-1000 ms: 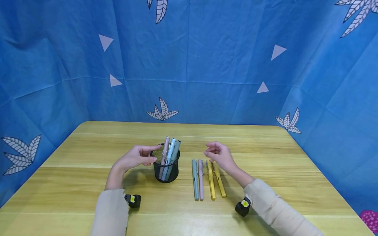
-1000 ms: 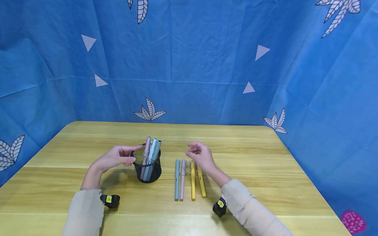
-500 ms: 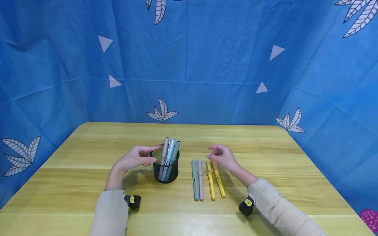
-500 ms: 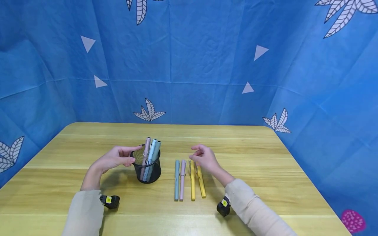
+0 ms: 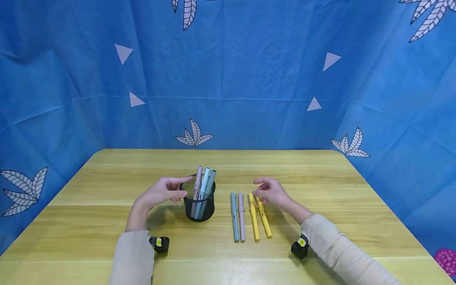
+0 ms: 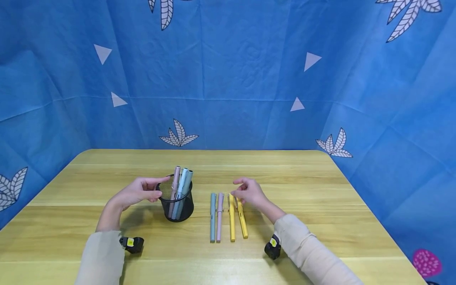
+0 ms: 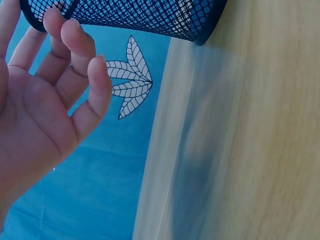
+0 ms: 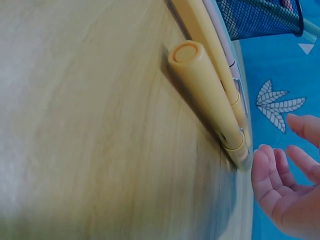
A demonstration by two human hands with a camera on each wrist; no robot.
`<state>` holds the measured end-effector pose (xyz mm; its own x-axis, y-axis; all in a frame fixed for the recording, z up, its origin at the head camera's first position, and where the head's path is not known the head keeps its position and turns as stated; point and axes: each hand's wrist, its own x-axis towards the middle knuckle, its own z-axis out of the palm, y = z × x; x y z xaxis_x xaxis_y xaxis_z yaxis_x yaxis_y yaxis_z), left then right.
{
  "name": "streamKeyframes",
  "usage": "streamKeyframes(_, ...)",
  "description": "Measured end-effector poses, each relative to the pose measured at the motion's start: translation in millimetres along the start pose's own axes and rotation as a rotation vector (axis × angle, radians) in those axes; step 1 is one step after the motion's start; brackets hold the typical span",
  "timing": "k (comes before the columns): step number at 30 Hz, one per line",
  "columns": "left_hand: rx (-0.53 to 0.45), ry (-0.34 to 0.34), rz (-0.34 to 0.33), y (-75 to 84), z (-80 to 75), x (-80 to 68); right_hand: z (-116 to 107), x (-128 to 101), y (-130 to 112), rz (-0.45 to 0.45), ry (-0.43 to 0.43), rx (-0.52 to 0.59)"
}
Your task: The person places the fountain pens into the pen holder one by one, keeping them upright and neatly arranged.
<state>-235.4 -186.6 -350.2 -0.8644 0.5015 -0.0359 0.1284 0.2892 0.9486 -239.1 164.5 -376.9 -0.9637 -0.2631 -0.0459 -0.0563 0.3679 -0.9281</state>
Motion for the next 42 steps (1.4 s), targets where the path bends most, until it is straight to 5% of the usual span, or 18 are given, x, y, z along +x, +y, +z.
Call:
streamKeyframes(14, -0.008, 0.000, -0.004, 1.5, 0.1, -0.3, -8, -2, 8, 0.110, -0.113, -0.019)
streamKeyframes(42, -0.016, -0.006, 0.009, -1.2, -0.4, 0.6, -13, 1, 12, 0.195, -0.123, -0.054)
